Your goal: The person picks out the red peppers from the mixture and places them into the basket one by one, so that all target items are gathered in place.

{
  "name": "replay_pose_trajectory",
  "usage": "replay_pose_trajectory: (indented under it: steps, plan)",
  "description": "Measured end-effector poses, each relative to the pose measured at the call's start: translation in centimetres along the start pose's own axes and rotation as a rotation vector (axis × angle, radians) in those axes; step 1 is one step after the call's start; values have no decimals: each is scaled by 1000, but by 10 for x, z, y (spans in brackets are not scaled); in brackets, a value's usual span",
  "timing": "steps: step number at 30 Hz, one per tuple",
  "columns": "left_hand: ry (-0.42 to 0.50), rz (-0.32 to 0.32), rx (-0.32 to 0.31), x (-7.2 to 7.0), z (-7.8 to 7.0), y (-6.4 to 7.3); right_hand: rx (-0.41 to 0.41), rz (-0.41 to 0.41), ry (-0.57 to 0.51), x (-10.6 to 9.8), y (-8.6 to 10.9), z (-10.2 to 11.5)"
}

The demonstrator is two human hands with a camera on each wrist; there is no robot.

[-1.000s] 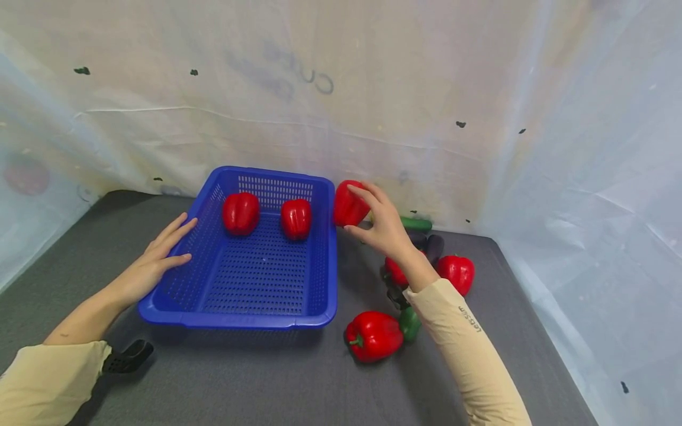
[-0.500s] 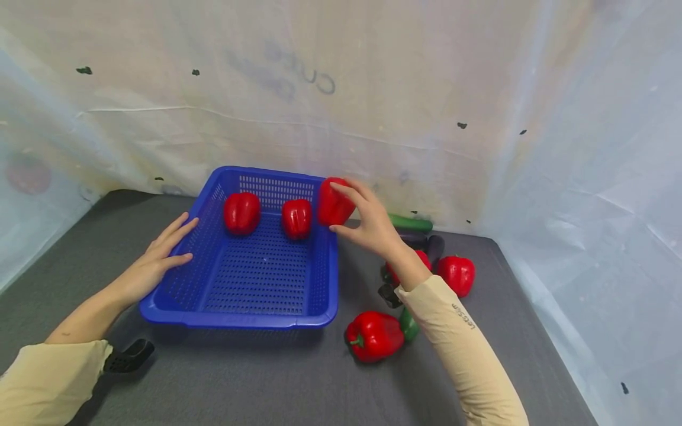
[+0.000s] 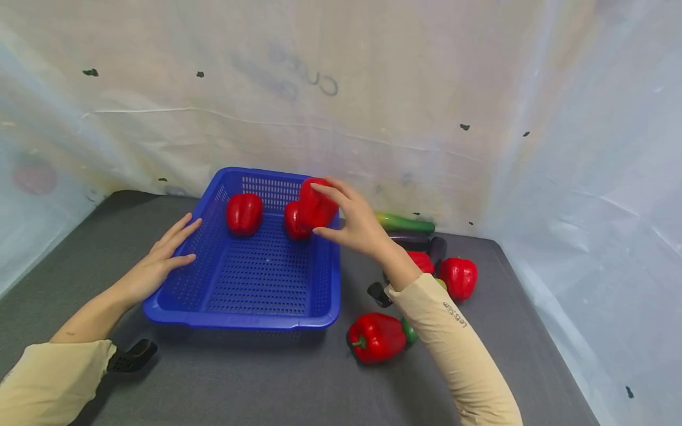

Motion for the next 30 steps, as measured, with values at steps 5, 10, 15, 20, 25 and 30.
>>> replay_pose_trajectory:
  steps: [5,10,15,20,25,30]
  plan:
    - [0,4,1,0,0,0,-22,13,-16,3,-6,10]
    - [2,3,3,0,0,-1,-26,38,-28,8,-12,15]
    - [2,2,4,0,0,0,-24,66,-49,13,-20,22]
    - [0,-1,14,-1,-1,1,-45,96,-47,18,-29,34]
    - [6,0,14,-1,0,1,-48,138,-58,24,-36,42]
    - [8,1,11,0,1,0,-40,169,-71,29,-39,48]
Point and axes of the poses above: each hand's wrist, its own y-axis away from the middle knuckle, its own x-axis out of the palm, z = x × y, the point moved 10 cm from there along -y, towards the middle knuckle, and after that the axes turned 2 degrees about -x, right-handed, at the moved point
